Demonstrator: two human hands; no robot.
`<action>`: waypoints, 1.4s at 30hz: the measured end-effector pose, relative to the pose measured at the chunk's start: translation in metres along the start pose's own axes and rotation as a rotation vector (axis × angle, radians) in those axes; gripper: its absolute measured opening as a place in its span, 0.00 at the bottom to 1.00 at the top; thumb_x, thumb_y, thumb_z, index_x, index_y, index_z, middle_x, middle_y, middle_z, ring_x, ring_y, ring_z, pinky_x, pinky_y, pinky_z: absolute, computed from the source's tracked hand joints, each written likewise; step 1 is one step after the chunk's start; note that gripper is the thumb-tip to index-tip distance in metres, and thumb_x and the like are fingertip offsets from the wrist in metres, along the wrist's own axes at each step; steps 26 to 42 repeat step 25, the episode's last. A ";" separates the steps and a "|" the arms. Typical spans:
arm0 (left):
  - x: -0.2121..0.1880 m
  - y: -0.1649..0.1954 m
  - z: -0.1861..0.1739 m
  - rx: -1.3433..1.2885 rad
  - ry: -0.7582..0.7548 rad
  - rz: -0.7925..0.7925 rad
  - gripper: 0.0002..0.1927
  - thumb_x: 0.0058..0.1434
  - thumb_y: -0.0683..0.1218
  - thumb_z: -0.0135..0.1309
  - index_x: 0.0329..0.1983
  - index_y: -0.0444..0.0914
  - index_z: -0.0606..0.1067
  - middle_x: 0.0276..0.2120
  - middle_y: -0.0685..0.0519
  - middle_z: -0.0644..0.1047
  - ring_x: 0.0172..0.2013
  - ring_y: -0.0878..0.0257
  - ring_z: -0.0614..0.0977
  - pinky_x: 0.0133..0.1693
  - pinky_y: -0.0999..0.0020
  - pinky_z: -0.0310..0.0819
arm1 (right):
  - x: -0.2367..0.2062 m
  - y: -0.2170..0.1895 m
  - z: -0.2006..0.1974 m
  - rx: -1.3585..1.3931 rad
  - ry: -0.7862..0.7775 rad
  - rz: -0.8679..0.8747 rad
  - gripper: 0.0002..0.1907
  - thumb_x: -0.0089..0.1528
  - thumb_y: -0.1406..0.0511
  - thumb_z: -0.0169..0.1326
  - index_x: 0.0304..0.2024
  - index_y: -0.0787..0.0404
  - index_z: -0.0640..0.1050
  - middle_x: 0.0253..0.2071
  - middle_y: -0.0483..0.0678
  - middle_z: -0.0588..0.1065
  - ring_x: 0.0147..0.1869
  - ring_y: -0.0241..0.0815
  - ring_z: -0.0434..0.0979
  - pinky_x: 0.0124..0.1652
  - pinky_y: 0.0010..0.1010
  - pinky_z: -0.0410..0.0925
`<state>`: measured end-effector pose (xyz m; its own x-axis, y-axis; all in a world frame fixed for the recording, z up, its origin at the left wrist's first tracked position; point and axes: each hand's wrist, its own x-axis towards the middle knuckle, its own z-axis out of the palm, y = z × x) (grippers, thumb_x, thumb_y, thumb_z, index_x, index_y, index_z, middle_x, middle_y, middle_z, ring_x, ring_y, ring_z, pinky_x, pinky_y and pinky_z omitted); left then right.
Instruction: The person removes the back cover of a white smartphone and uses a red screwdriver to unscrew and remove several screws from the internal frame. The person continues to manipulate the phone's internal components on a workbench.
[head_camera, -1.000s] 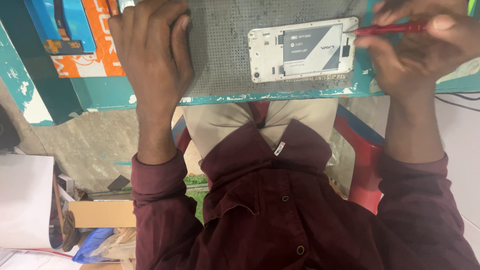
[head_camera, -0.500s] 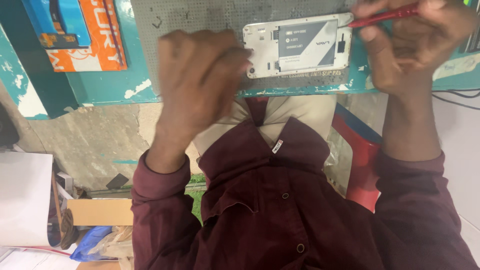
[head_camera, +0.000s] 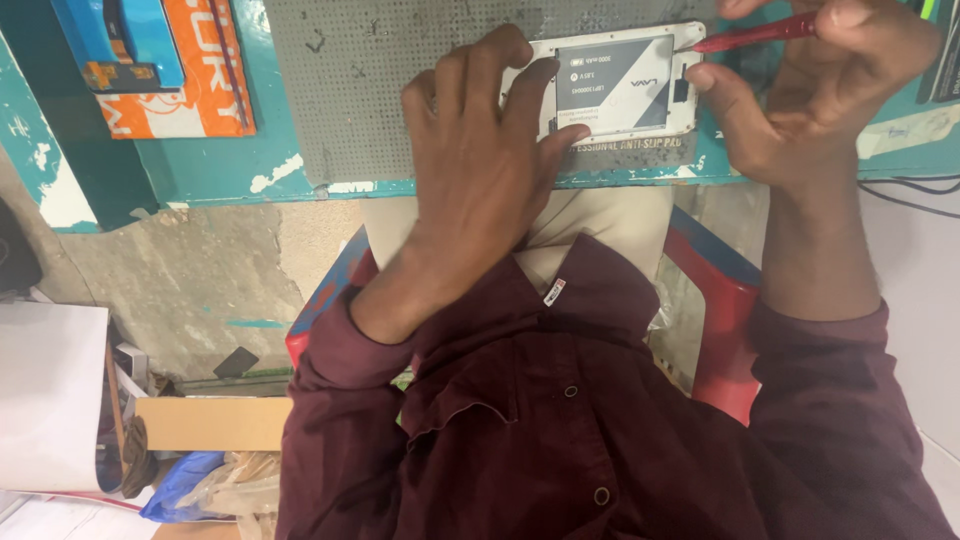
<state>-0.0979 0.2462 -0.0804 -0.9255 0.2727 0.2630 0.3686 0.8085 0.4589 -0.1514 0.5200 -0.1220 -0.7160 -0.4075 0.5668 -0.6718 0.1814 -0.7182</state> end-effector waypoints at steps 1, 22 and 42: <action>0.001 0.004 0.003 0.002 0.014 -0.030 0.29 0.61 0.53 0.69 0.60 0.34 0.74 0.60 0.51 0.66 0.60 0.51 0.67 0.58 0.50 0.58 | -0.001 0.001 0.000 -0.012 0.005 0.008 0.39 0.71 0.81 0.62 0.65 0.46 0.52 0.57 0.54 0.65 0.54 0.47 0.72 0.49 0.33 0.73; -0.005 0.023 0.028 -0.275 0.129 -0.329 0.18 0.58 0.37 0.69 0.49 0.46 0.81 0.71 0.50 0.58 0.74 0.49 0.56 0.69 0.49 0.47 | -0.002 -0.001 0.000 0.052 -0.028 0.050 0.36 0.76 0.82 0.53 0.72 0.47 0.51 0.53 0.60 0.70 0.48 0.53 0.79 0.49 0.37 0.77; -0.004 0.033 0.030 -0.240 0.072 -0.373 0.17 0.59 0.37 0.67 0.49 0.47 0.80 0.73 0.51 0.59 0.75 0.50 0.56 0.68 0.43 0.47 | -0.002 -0.003 -0.001 0.095 -0.032 0.059 0.34 0.75 0.83 0.51 0.71 0.48 0.53 0.51 0.59 0.71 0.48 0.54 0.80 0.49 0.38 0.77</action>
